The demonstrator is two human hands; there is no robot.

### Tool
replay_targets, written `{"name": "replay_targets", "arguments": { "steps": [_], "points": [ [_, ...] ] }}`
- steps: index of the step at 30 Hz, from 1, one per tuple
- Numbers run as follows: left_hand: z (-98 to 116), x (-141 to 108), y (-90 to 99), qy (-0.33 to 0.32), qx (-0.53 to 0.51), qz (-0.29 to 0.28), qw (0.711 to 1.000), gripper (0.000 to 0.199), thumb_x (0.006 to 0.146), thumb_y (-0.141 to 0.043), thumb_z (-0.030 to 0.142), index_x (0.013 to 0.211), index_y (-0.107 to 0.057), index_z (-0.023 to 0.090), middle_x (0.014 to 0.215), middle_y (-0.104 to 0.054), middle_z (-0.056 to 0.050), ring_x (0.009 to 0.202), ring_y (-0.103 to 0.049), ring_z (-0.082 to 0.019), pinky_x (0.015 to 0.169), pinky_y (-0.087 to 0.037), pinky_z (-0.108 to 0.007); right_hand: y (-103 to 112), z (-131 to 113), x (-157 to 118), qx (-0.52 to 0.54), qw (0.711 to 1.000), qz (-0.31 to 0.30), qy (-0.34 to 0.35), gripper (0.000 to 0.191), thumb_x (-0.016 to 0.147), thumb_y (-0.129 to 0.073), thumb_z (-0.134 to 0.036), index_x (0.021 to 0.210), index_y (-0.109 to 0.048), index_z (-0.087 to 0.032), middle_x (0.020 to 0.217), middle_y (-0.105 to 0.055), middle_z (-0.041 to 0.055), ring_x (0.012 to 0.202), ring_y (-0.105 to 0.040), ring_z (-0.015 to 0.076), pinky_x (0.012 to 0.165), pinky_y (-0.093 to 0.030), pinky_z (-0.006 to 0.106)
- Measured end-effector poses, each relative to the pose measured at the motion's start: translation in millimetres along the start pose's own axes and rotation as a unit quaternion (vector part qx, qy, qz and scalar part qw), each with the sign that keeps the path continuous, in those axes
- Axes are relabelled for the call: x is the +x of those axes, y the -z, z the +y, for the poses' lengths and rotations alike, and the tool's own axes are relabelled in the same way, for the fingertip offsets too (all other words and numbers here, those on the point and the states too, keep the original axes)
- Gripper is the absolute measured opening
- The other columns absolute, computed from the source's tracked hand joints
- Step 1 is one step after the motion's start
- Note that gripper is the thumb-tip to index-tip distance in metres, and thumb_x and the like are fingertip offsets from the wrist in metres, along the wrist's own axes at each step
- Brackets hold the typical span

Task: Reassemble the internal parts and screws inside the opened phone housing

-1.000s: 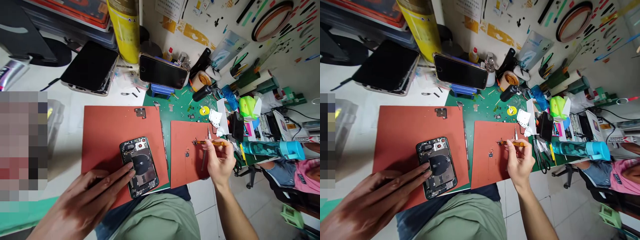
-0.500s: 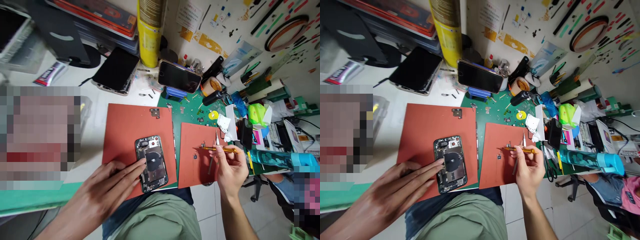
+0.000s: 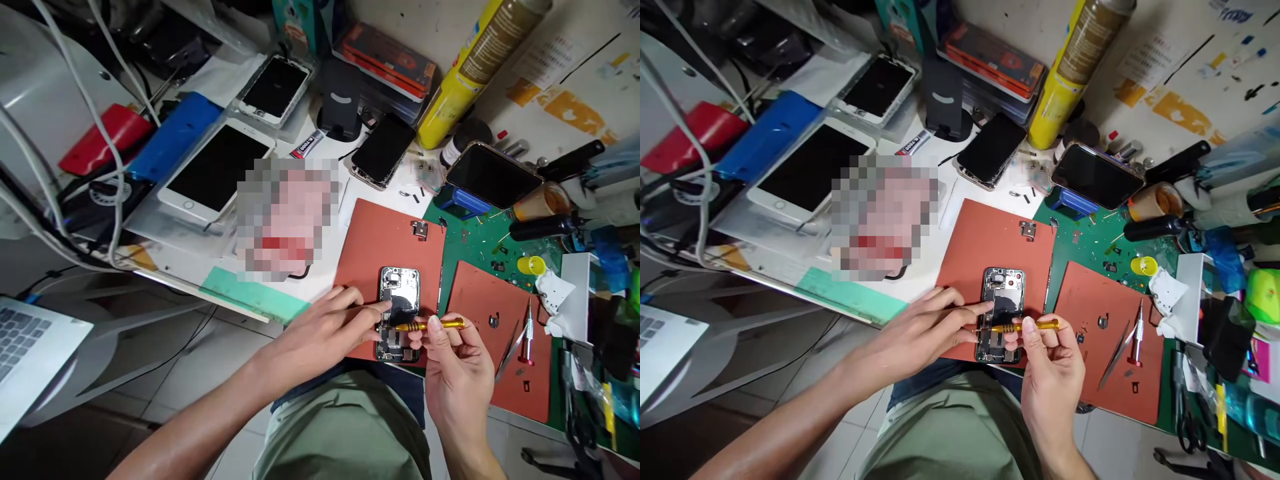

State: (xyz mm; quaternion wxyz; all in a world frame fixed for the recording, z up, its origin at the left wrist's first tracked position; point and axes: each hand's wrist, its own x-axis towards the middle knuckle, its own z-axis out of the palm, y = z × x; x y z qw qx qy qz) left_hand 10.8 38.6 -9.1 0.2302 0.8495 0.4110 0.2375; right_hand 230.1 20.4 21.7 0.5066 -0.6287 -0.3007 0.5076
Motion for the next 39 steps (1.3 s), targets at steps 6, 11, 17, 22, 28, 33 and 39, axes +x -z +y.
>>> {"name": "replay_targets", "arguments": {
  "steps": [6,11,17,22,28,33,39],
  "points": [
    [-1,0,1.8,0.017,-0.023,-0.027,0.999,0.037,0.116,-0.039,0.029,0.145,-0.06,0.019,0.097,-0.058,-0.004,0.097,-0.057,-0.019,0.087,-0.049,-0.031,-4,2,-1,-0.002,1.0,0.005,0.001,0.031,0.084,-0.09,-0.038,0.094,-0.067,-0.02,0.075,-0.072,-0.001,0.066,-0.076,0.0169,0.062,-0.062,0.026],
    [0,0,5.0,0.013,-0.013,-0.03,0.999,0.04,0.116,-0.036,0.024,0.147,-0.059,0.016,0.097,-0.059,-0.006,0.099,-0.058,-0.02,0.088,-0.049,-0.031,-5,5,-6,-0.009,0.999,0.018,0.031,0.027,0.088,-0.087,-0.036,0.097,-0.067,-0.02,0.072,-0.069,-0.0033,0.068,-0.077,0.017,0.066,-0.067,0.029],
    [-1,1,1.0,-0.01,0.01,0.007,1.0,0.037,0.114,-0.044,0.027,0.146,-0.056,0.012,0.094,-0.064,-0.007,0.099,-0.059,-0.022,0.085,-0.05,-0.033,4,8,-27,-0.097,0.956,0.024,0.275,0.019,0.093,-0.078,-0.01,0.106,-0.068,-0.019,0.088,-0.076,0.0003,0.084,-0.083,0.0209,0.07,-0.072,0.031],
    [-3,0,-3.0,-0.025,0.018,0.018,0.999,0.037,0.114,-0.045,0.024,0.148,-0.052,0.012,0.092,-0.069,-0.006,0.1,-0.06,-0.022,0.084,-0.05,-0.035,5,12,-34,-0.162,0.903,-0.043,0.395,0.037,0.088,-0.073,0.007,0.117,-0.067,-0.015,0.101,-0.079,0.0029,0.09,-0.084,0.0217,0.079,-0.075,0.036],
    [-2,0,-2.0,-0.02,0.022,0.011,0.999,0.032,0.114,-0.046,0.025,0.142,-0.056,0.013,0.093,-0.071,-0.007,0.098,-0.06,-0.022,0.083,-0.051,-0.036,3,13,-34,-0.192,0.887,-0.032,0.418,0.04,0.085,-0.07,0.013,0.116,-0.066,-0.013,0.103,-0.078,0.0029,0.092,-0.084,0.0197,0.086,-0.073,0.032],
    [-2,0,-1.3,-0.02,0.024,0.01,0.999,0.028,0.114,-0.046,0.025,0.136,-0.059,0.013,0.095,-0.071,-0.007,0.097,-0.059,-0.022,0.083,-0.049,-0.036,2,12,-34,-0.196,0.885,-0.025,0.421,0.04,0.083,-0.072,0.013,0.114,-0.066,-0.012,0.101,-0.077,0.0017,0.09,-0.084,0.0208,0.085,-0.074,0.034],
    [-1,1,-0.5,-0.018,0.026,0.009,0.999,0.03,0.114,-0.044,0.025,0.137,-0.059,0.012,0.09,-0.067,-0.006,0.095,-0.058,-0.021,0.081,-0.048,-0.035,4,14,-33,-0.209,0.888,-0.015,0.409,0.04,0.082,-0.079,0.009,0.113,-0.067,-0.012,0.1,-0.08,0.0023,0.086,-0.084,0.0194,0.084,-0.073,0.029]
  ]
}}
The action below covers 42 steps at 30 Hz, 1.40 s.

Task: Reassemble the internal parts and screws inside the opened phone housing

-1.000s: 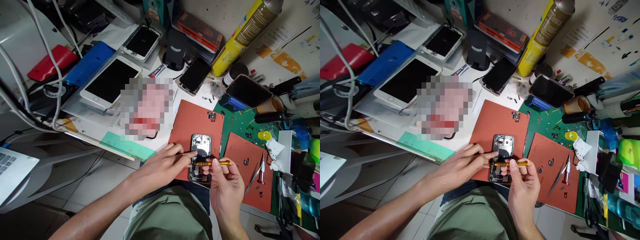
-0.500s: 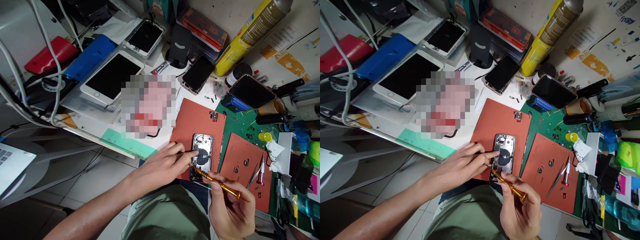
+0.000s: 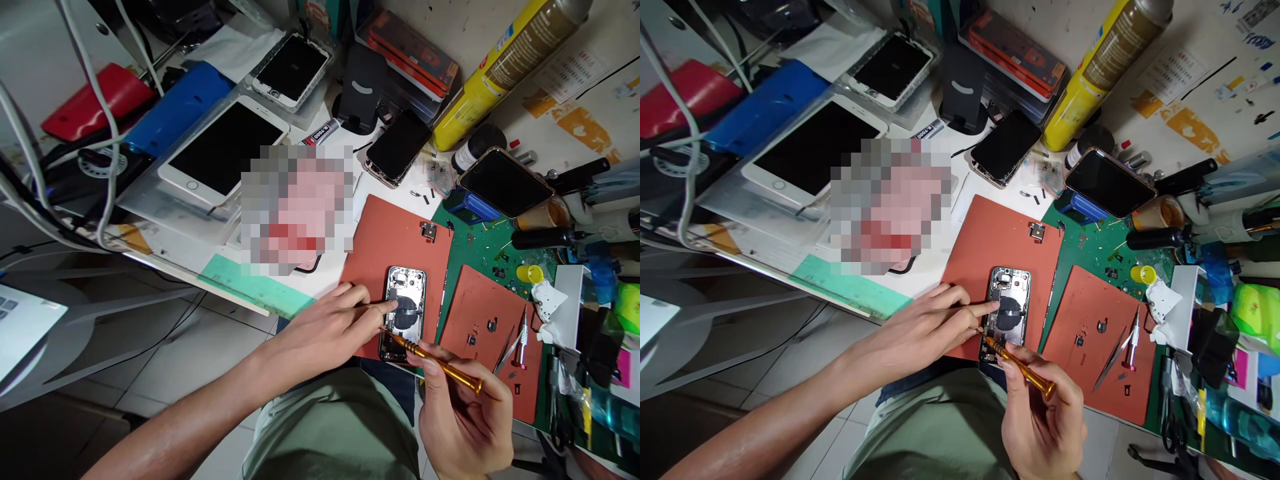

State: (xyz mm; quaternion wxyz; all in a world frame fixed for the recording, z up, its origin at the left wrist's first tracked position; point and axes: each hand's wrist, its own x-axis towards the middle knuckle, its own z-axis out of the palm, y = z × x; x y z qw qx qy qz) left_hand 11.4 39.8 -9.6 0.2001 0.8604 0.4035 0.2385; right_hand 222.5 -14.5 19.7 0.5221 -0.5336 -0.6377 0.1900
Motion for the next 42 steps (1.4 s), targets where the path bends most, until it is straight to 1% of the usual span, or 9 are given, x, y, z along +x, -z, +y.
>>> {"name": "replay_targets", "arguments": {
  "steps": [3,7,13,19,25,32,36,38,42],
  "points": [
    [0,0,-0.5,-0.002,0.002,-0.001,1.0,0.031,0.114,-0.044,0.025,0.138,-0.059,0.012,0.089,-0.066,-0.006,0.095,-0.058,-0.021,0.081,-0.047,-0.034,2,2,0,-0.008,1.0,-0.005,0.011,0.041,0.081,-0.079,0.009,0.113,-0.067,-0.012,0.1,-0.08,0.0023,0.086,-0.084,0.0191,0.085,-0.072,0.029],
    [-1,-1,-0.9,-0.004,0.008,-0.004,1.0,0.032,0.114,-0.044,0.025,0.139,-0.058,0.011,0.091,-0.067,-0.007,0.094,-0.058,-0.022,0.082,-0.047,-0.035,7,2,5,-0.01,0.999,-0.045,0.021,0.04,0.083,-0.074,0.011,0.116,-0.067,-0.013,0.104,-0.081,0.0041,0.09,-0.084,0.0203,0.086,-0.073,0.031],
    [-1,0,2.0,0.001,0.003,-0.029,1.0,0.033,0.114,-0.043,0.025,0.142,-0.057,0.012,0.098,-0.072,-0.009,0.099,-0.059,-0.023,0.085,-0.047,-0.036,14,1,12,-0.031,0.996,-0.076,0.024,0.045,0.084,-0.075,0.009,0.122,-0.067,-0.014,0.108,-0.082,0.0065,0.092,-0.084,0.0229,0.084,-0.073,0.032],
    [-1,-2,1.3,0.003,-0.004,-0.026,1.0,0.033,0.112,-0.047,0.022,0.143,-0.058,0.016,0.102,-0.073,-0.01,0.101,-0.06,-0.023,0.086,-0.049,-0.036,15,5,13,-0.067,0.996,-0.06,0.021,0.039,0.084,-0.084,0.0,0.116,-0.069,-0.015,0.099,-0.083,0.0045,0.082,-0.085,0.0221,0.079,-0.073,0.031],
    [-1,-2,-1.0,0.005,-0.005,-0.027,1.0,0.036,0.11,-0.05,0.019,0.146,-0.056,0.018,0.106,-0.075,-0.01,0.101,-0.06,-0.025,0.087,-0.049,-0.038,15,5,13,-0.046,0.997,-0.068,-0.002,0.032,0.086,-0.084,-0.004,0.112,-0.069,-0.016,0.098,-0.084,0.0048,0.082,-0.085,0.0237,0.078,-0.073,0.032],
    [-2,-2,-1.3,-0.003,-0.024,-0.02,1.0,0.031,0.108,-0.06,0.027,0.137,-0.058,0.017,0.109,-0.077,-0.01,0.104,-0.059,-0.025,0.087,-0.048,-0.038,18,1,16,-0.048,0.998,-0.05,0.015,0.036,0.085,-0.083,-0.002,0.116,-0.07,-0.016,0.095,-0.083,0.0034,0.08,-0.084,0.0232,0.076,-0.074,0.033],
    [-4,-2,-2.7,-0.014,-0.015,-0.019,1.0,0.023,0.11,-0.057,0.032,0.127,-0.061,0.016,0.111,-0.077,-0.01,0.103,-0.059,-0.025,0.087,-0.047,-0.04,28,3,20,-0.094,0.995,-0.025,0.037,0.046,0.081,-0.086,-0.001,0.122,-0.071,-0.015,0.096,-0.083,0.0042,0.075,-0.084,0.0219,0.069,-0.074,0.031],
    [-4,-1,-2.7,-0.022,-0.012,-0.02,0.999,0.021,0.109,-0.059,0.032,0.121,-0.063,0.015,0.117,-0.077,-0.011,0.101,-0.058,-0.025,0.086,-0.046,-0.04,33,6,20,-0.118,0.991,-0.017,0.053,0.05,0.078,-0.088,-0.001,0.123,-0.072,-0.016,0.096,-0.083,0.0035,0.073,-0.083,0.0213,0.067,-0.073,0.03],
    [-3,0,-1.7,-0.034,-0.004,-0.012,0.999,0.021,0.107,-0.064,0.032,0.119,-0.065,0.014,0.136,-0.073,-0.01,0.098,-0.055,-0.023,0.084,-0.044,-0.041,34,9,18,-0.138,0.987,-0.046,0.072,0.046,0.081,-0.086,0.0,0.122,-0.071,-0.016,0.096,-0.084,0.0032,0.074,-0.083,0.0194,0.07,-0.072,0.025]
  ]
}}
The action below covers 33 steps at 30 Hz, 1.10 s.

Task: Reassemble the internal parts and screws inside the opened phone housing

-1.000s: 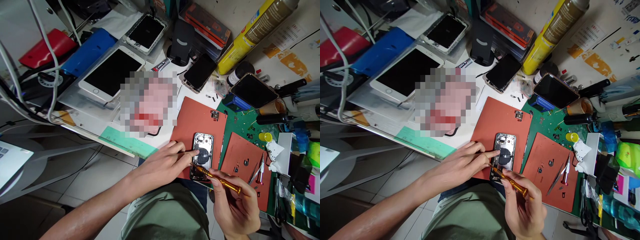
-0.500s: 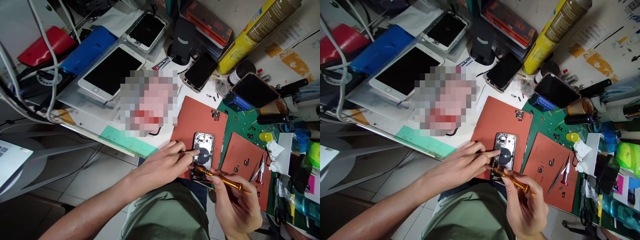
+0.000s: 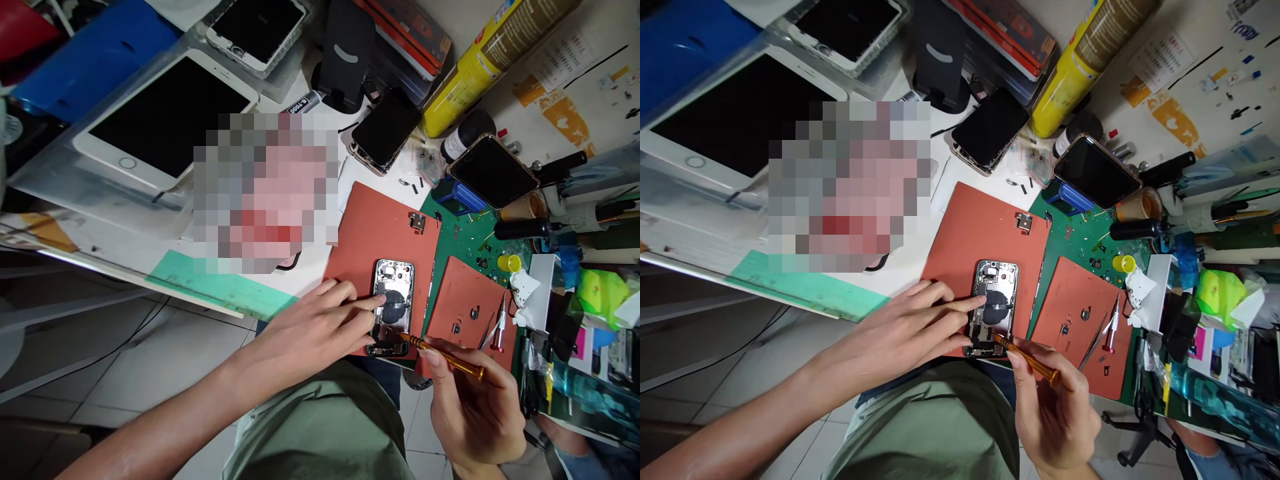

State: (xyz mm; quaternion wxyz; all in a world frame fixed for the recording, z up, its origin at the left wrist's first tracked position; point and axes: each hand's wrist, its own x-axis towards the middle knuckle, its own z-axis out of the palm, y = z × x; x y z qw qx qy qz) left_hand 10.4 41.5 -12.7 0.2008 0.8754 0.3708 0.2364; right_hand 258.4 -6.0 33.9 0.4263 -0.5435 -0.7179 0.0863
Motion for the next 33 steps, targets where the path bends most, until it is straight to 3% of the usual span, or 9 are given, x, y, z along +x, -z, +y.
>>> {"name": "replay_targets", "arguments": {
  "steps": [4,8,19,33],
  "points": [
    [0.1,-0.7,-0.5,-0.007,0.014,-0.007,1.0,0.019,0.108,-0.059,0.023,0.125,-0.067,0.016,0.152,-0.066,-0.005,0.1,-0.054,-0.022,0.085,-0.043,-0.042,-3.4,-1.5,-0.2,-0.008,1.0,-0.021,0.01,0.047,0.084,-0.083,0.0,0.125,-0.07,-0.017,0.098,-0.084,0.0033,0.076,-0.084,0.0191,0.073,-0.072,0.023],
    [-0.2,-2.5,-1.7,-0.015,0.029,-0.021,0.999,0.039,0.104,-0.06,0.012,0.143,-0.062,0.016,0.157,-0.062,-0.003,0.104,-0.053,-0.024,0.089,-0.043,-0.043,-3.7,-1.1,1.1,-0.025,0.999,-0.04,0.019,0.049,0.085,-0.083,-0.002,0.129,-0.068,-0.018,0.097,-0.085,0.0027,0.077,-0.084,0.0183,0.074,-0.071,0.022],
    [1.6,-1.5,-0.6,-0.004,0.038,-0.028,0.999,0.044,0.098,-0.075,0.026,0.141,-0.067,0.019,0.152,-0.066,-0.004,0.105,-0.055,-0.025,0.092,-0.045,-0.044,0.2,-3.2,2.4,-0.045,0.996,-0.069,0.023,0.047,0.084,-0.086,-0.004,0.126,-0.069,-0.018,0.099,-0.085,0.0035,0.079,-0.085,0.0207,0.075,-0.072,0.024],
    [-0.4,-2.7,-4.1,-0.017,0.042,-0.017,0.999,0.04,0.103,-0.064,0.02,0.142,-0.067,0.015,0.157,-0.063,0.0,0.105,-0.049,-0.026,0.09,-0.042,-0.042,1.3,-3.8,2.5,-0.062,0.995,-0.077,0.027,0.048,0.081,-0.086,0.0,0.122,-0.069,-0.017,0.099,-0.085,0.002,0.079,-0.084,0.0189,0.074,-0.07,0.021]
  ]
}}
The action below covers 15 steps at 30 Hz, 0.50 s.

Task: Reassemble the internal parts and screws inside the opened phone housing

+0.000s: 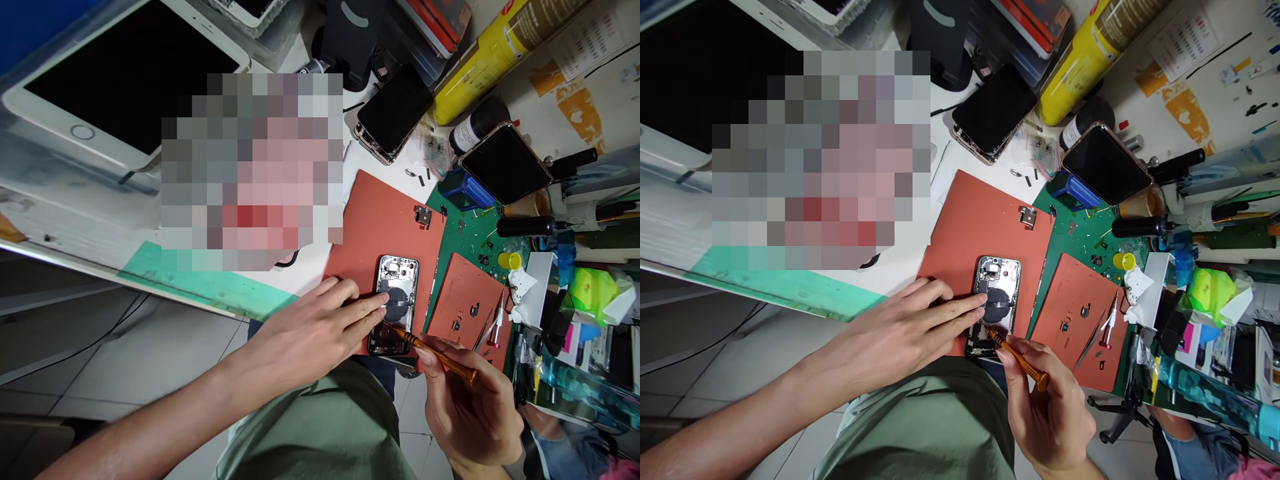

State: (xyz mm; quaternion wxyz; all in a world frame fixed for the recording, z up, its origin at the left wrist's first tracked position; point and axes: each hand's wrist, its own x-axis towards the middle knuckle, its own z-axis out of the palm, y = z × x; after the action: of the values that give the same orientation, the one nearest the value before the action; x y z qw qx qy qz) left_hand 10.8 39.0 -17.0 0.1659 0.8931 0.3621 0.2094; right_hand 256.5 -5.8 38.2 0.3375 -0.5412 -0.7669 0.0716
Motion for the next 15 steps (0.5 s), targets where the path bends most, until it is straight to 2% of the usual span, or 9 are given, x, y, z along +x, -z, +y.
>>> {"name": "replay_targets", "arguments": {
  "steps": [7,12,15],
  "points": [
    [0,-2,-0.6,-0.001,0.008,-0.003,1.0,0.042,0.103,-0.066,0.021,0.144,-0.067,0.015,0.157,-0.063,0.0,0.105,-0.048,-0.027,0.092,-0.039,-0.044,-1,-1,3,-0.019,1.0,-0.007,0.009,0.04,0.082,-0.086,-0.002,0.116,-0.071,-0.017,0.095,-0.084,0.0028,0.078,-0.084,0.0184,0.077,-0.071,0.023],
    [-1,-2,-0.5,-0.002,0.011,-0.004,1.0,0.041,0.104,-0.065,0.023,0.145,-0.067,0.016,0.157,-0.063,0.001,0.104,-0.049,-0.025,0.091,-0.039,-0.043,1,-12,18,-0.045,0.996,-0.056,0.051,0.026,0.093,-0.08,-0.011,0.115,-0.07,-0.018,0.093,-0.085,0.0032,0.076,-0.083,0.0183,0.075,-0.071,0.027],
    [-1,-2,-0.8,-0.001,0.011,-0.002,1.0,0.038,0.106,-0.062,0.023,0.142,-0.069,0.017,0.157,-0.063,0.002,0.106,-0.049,-0.025,0.092,-0.039,-0.042,3,-18,31,-0.109,0.984,-0.081,0.114,0.026,0.094,-0.082,-0.016,0.117,-0.07,-0.017,0.088,-0.084,0.0022,0.069,-0.081,0.0169,0.071,-0.069,0.027]
  ]
}}
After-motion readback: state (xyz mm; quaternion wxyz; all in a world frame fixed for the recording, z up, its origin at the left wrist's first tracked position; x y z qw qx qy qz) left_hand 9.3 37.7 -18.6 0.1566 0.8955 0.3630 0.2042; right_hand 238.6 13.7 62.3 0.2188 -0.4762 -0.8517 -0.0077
